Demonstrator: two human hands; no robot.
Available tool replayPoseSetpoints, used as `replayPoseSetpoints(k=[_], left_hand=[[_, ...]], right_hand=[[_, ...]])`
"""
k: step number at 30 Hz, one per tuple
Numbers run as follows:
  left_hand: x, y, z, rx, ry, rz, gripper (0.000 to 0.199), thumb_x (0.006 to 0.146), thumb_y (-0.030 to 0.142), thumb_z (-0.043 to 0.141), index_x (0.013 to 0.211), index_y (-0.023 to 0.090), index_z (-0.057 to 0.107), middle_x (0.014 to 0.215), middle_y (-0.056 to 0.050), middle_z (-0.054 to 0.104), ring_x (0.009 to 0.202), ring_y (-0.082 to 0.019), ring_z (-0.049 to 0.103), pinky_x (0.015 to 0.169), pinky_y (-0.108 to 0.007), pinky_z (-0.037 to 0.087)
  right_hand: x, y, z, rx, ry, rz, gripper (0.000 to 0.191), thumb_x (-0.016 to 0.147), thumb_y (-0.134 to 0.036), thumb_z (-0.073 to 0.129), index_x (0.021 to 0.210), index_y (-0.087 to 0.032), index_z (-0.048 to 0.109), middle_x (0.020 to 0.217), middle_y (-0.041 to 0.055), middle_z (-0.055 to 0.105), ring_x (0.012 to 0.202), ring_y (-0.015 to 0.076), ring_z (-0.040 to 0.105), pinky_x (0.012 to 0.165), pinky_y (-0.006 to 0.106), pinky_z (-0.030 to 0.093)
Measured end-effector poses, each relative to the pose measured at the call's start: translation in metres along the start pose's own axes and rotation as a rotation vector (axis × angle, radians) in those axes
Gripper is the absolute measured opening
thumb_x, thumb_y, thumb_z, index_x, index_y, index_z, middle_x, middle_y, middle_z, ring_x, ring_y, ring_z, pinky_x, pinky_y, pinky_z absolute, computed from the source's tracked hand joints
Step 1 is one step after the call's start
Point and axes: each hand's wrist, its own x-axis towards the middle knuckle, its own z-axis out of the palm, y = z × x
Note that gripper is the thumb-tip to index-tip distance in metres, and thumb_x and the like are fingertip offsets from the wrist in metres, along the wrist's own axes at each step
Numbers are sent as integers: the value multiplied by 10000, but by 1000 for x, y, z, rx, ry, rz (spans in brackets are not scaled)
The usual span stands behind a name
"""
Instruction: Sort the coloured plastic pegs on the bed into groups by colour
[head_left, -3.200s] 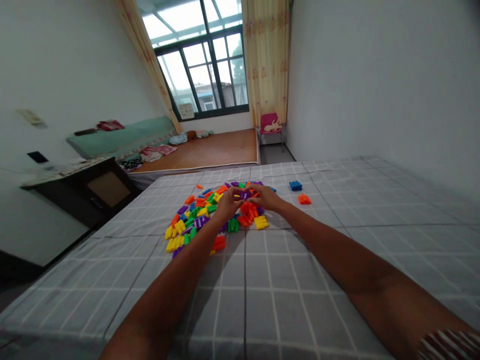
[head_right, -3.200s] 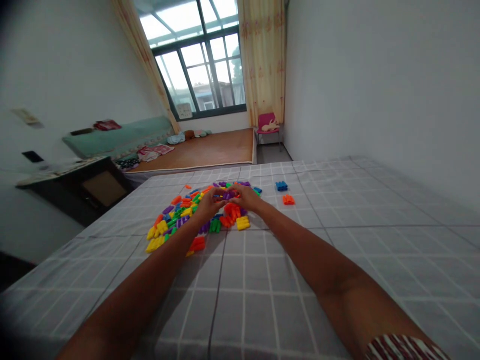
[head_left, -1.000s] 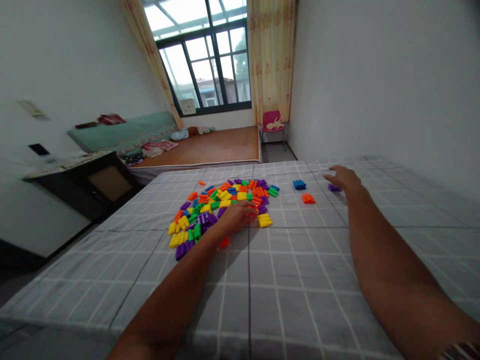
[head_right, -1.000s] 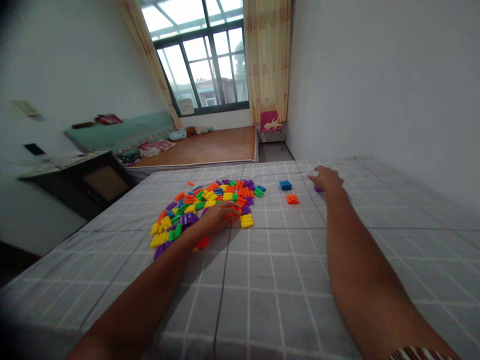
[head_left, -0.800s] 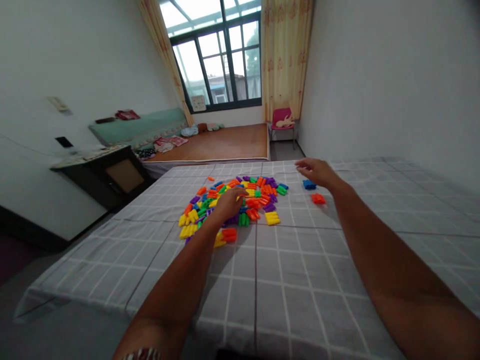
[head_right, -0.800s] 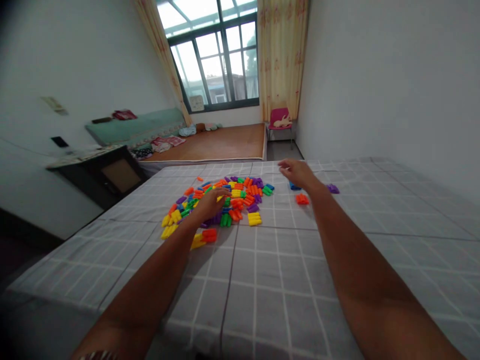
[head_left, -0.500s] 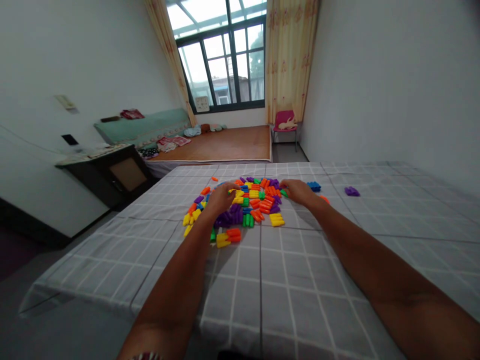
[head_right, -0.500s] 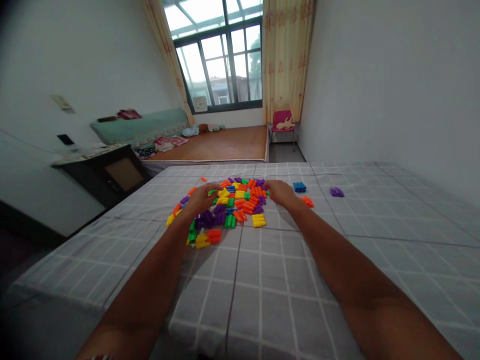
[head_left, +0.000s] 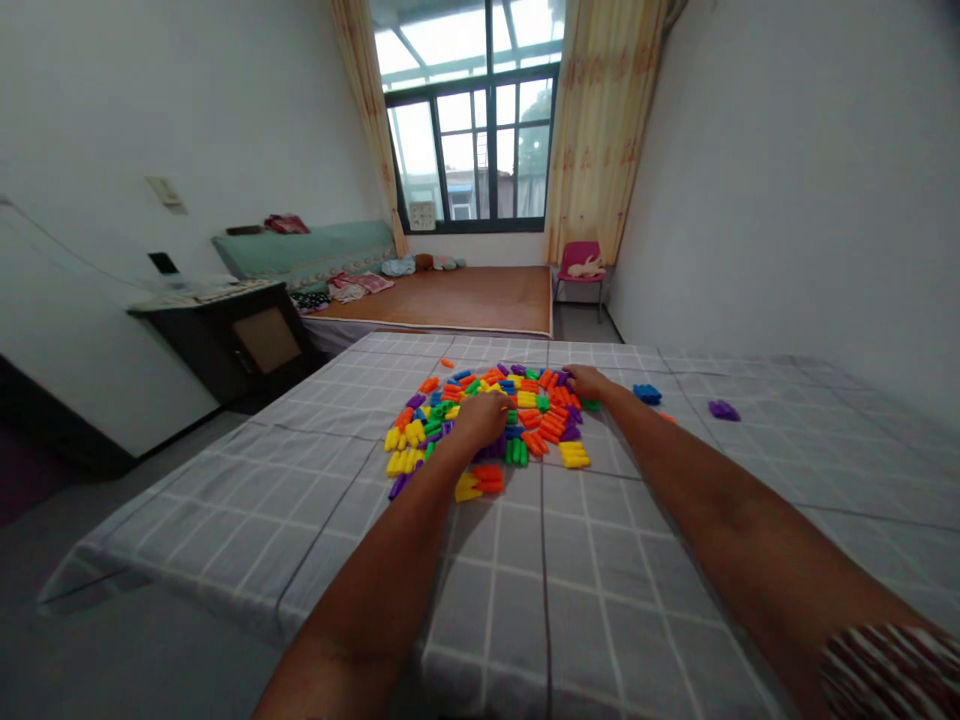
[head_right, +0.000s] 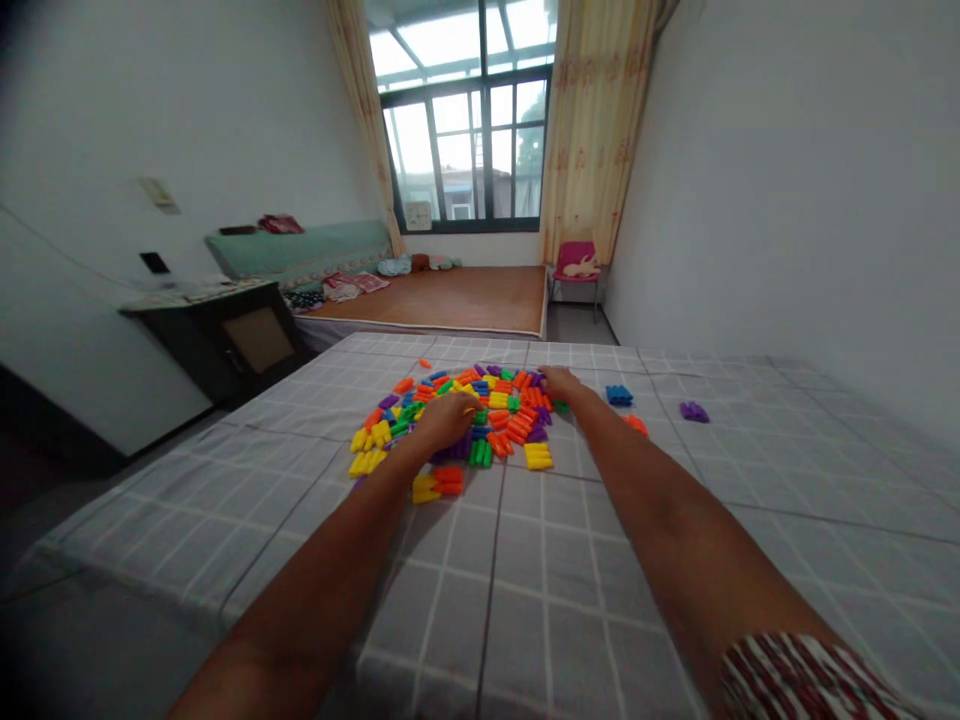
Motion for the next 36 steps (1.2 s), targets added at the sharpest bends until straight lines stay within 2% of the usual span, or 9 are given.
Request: replayPoseSetpoints(k=[3, 8, 14, 19, 23, 26, 30, 33, 36], left_hand=[[-1, 1, 0, 9, -20, 14, 316, 887, 205, 479, 1102, 249, 707, 1159, -65, 707, 1064, -224, 646, 906, -334, 492], [1, 3, 4, -1, -12, 18, 308, 893, 222, 471, 1075, 255, 717, 1160, -56, 705, 1059, -228, 647, 881, -335, 499], [2, 1, 3, -31, 4, 21, 314, 887, 218, 480, 1098, 262, 708, 1190, -50, 692, 1087, -226, 636, 900, -336, 496], [2, 2, 2, -33, 9, 10, 303, 882, 220, 493, 1082, 273, 715, 1189, -37, 693, 1093, -216, 629, 924, -325, 486], [3, 2, 3, -26, -7, 7, 293, 887, 243, 501, 1090, 267, 711, 1189, -42, 695, 1061, -222, 646, 897, -327, 498], [2, 0, 4, -20, -1, 23, 302, 891, 233, 489, 1098, 263, 707, 1181, -46, 699, 1053, -228, 652, 887, -331, 501], [3, -3, 6, -34, 20, 23, 301, 895, 247, 492, 1109, 263, 701, 1179, -43, 701, 1072, -221, 646, 905, -324, 492], [3, -2, 6, -33, 1, 22, 306, 890, 237, 495, 1117, 262, 698, 1181, -41, 701, 1087, -217, 640, 922, -325, 486], [3, -2, 4, -36, -2, 18, 313, 883, 227, 496, 1122, 250, 697, 1175, -52, 703, 1088, -227, 642, 920, -338, 491]], right_hand=[[-1, -7, -3, 92, -39, -11, 393, 759, -156, 638, 1152, -153, 641, 1150, 111, 693, 988, 209, 655, 857, 302, 507], [-22, -15, -8, 569, -222, -70, 354, 695, -119, 667, 1044, -172, 644, 978, 57, 726, 782, 157, 661, 669, 255, 536], [-48, 1, -19, 835, -139, -92, 367, 680, -258, 719, 1019, -160, 617, 989, 79, 725, 823, 172, 659, 724, 295, 526], [-56, 8, -18, 682, -36, -41, 390, 656, -355, 758, 965, -146, 645, 851, 54, 713, 733, 163, 638, 649, 272, 504], [-56, 6, -21, 533, 69, 69, 368, 783, -451, 659, 1008, -160, 653, 853, 60, 720, 731, 164, 646, 610, 247, 491], [-59, 7, -34, 394, 27, 90, 294, 887, -414, 531, 985, -172, 668, 922, 69, 733, 738, 154, 656, 618, 234, 484], [-77, 15, -49, 151, -122, 66, 176, 819, -284, 614, 934, -186, 706, 899, 47, 741, 749, 167, 666, 649, 242, 480], [-96, 22, -44, 64, -225, 63, 185, 751, -307, 697, 915, -227, 727, 916, 25, 746, 805, 191, 679, 699, 262, 486], [-109, 25, -32, 14, -204, 76, 247, 699, -346, 746, 918, -232, 734, 945, 37, 746, 862, 225, 679, 746, 294, 494]])
